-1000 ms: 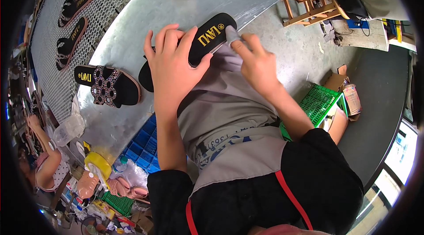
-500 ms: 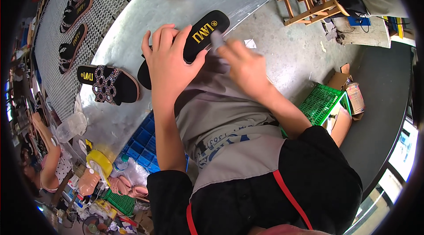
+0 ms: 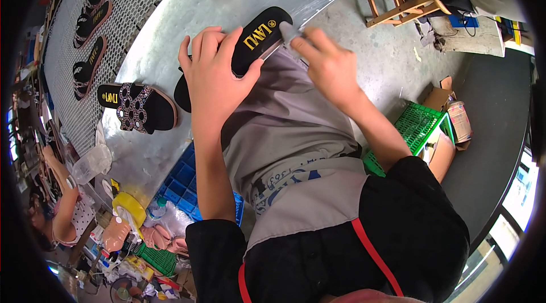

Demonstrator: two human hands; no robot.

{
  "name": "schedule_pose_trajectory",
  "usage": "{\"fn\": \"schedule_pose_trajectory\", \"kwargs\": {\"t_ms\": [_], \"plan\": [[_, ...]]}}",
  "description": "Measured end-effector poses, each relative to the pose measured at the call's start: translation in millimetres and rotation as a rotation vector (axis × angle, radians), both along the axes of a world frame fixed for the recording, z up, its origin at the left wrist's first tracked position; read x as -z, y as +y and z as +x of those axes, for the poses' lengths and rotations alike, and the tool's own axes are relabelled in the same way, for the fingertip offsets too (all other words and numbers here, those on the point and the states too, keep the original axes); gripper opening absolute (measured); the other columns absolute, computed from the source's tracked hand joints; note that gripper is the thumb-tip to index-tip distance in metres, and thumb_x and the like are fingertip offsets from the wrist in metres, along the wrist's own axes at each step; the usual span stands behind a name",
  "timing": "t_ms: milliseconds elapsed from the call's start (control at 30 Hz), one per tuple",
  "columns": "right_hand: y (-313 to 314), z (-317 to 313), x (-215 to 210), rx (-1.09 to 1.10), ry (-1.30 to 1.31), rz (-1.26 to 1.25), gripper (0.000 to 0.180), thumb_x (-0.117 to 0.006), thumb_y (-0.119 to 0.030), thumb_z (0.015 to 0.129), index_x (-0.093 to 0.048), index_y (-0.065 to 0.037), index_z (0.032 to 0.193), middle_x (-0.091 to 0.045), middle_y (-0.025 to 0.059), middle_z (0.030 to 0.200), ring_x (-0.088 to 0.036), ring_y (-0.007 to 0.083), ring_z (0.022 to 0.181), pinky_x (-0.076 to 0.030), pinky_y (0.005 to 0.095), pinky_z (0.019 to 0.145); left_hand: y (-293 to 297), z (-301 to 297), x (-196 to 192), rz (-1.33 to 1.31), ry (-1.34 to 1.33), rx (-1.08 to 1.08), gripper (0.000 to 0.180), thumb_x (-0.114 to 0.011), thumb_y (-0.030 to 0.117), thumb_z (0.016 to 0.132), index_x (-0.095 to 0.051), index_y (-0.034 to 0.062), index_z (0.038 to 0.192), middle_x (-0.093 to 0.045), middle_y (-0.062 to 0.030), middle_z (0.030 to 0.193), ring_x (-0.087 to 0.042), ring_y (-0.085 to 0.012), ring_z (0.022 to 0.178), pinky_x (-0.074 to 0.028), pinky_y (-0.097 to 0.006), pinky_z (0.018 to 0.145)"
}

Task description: The recorder cleans and inspects sandals at a factory station, using a cloth and liquid.

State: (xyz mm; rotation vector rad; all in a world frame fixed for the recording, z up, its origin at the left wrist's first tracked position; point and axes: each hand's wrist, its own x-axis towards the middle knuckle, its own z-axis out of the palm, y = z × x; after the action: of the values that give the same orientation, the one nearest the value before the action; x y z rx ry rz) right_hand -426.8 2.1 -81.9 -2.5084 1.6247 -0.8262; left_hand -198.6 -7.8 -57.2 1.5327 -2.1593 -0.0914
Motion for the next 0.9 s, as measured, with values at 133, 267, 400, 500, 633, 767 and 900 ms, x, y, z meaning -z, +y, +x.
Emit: {"fn": "schedule_pose_trajectory", "kwargs": {"t_ms": [133,267,400,500,633,767,900], "plan": [[17.2,18.9,-0.9,-0.102,-0.008,0.038,0.052,-0.064,0.004,0.068,-0.074,-0.016,0.115,-0.066,0.0013,0.103,-0.069,0.0204,0.074,-0.056,0.0333,0.056,-0.6,-0.6,2.4,-0.001,0.007,0.005,0.054,-0.086,0.031,0.072,-0.07,0.0121,0.12,-0.059,-0.0039,0.108,-0.056,-0.0238,0.121,-0.032,-0.06,0.114],[2.0,3.4,4.3,-0.049,-0.001,-0.053,0.054,-0.064,0.004,0.068,-0.073,-0.015,0.118,-0.065,0.0013,0.101,-0.067,0.0198,0.066,-0.054,0.0334,0.053,0.0,1.8,1.5,-0.01,0.001,0.001,0.054,-0.086,0.031,0.072,-0.07,0.012,0.121,-0.059,-0.0038,0.109,-0.055,-0.0237,0.121,-0.032,-0.059,0.114],[24.4,29.5,1.1,-0.051,-0.023,0.041,0.055,-0.066,0.002,0.068,-0.071,-0.015,0.12,-0.065,0.0001,0.103,-0.067,0.0176,0.07,-0.053,0.0321,0.05,-0.7,-1.0,2.3,-0.015,0.01,-0.009,0.055,-0.086,0.03,0.072,-0.069,0.0112,0.121,-0.059,-0.0039,0.109,-0.055,-0.0235,0.122,-0.031,-0.059,0.115],[26.1,29.6,7.3,-0.153,0.005,0.021,0.053,-0.066,0.003,0.067,-0.071,-0.016,0.116,-0.066,0.0005,0.106,-0.068,0.0165,0.072,-0.053,0.0319,0.051,-0.6,3.2,2.3,-0.027,0.001,0.017,0.056,-0.086,0.028,0.071,-0.069,0.0104,0.122,-0.059,-0.0042,0.109,-0.055,-0.0239,0.123,-0.031,-0.059,0.115],[4.0,-3.1,11.0,0.001,0.029,0.009,0.042,-0.063,0.0,0.075,-0.069,-0.015,0.114,-0.061,0.0016,0.099,-0.067,0.0214,0.076,-0.055,0.0353,0.056,1.4,7.7,0.4,0.014,0.021,0.04,0.058,-0.086,0.026,0.07,-0.069,0.0101,0.124,-0.059,-0.0053,0.109,-0.054,-0.0245,0.125,-0.029,-0.059,0.116],[-12.0,-25.3,10.2,0.153,-0.024,-0.015,0.043,-0.06,0.005,0.077,-0.068,-0.013,0.116,-0.062,0.003,0.103,-0.067,0.0291,0.077,-0.054,0.0401,0.057,3.4,6.9,-1.4,0.044,0.014,0.044,0.061,-0.087,0.026,0.069,-0.068,0.0101,0.125,-0.059,-0.0058,0.109,-0.054,-0.0245,0.125,-0.028,-0.06,0.117],[12.3,-2.3,-7.4,0.068,-0.034,0.032,0.043,-0.063,0.004,0.075,-0.068,-0.014,0.114,-0.06,0.0039,0.1,-0.067,0.0255,0.073,-0.054,0.0373,0.055,2.7,7.7,-1.6,0.055,-0.01,0.044,0.066,-0.086,0.024,0.071,-0.065,0.0098,0.132,-0.058,-0.006,0.112,-0.054,-0.0256,0.126,-0.027,-0.056,0.119]]}}
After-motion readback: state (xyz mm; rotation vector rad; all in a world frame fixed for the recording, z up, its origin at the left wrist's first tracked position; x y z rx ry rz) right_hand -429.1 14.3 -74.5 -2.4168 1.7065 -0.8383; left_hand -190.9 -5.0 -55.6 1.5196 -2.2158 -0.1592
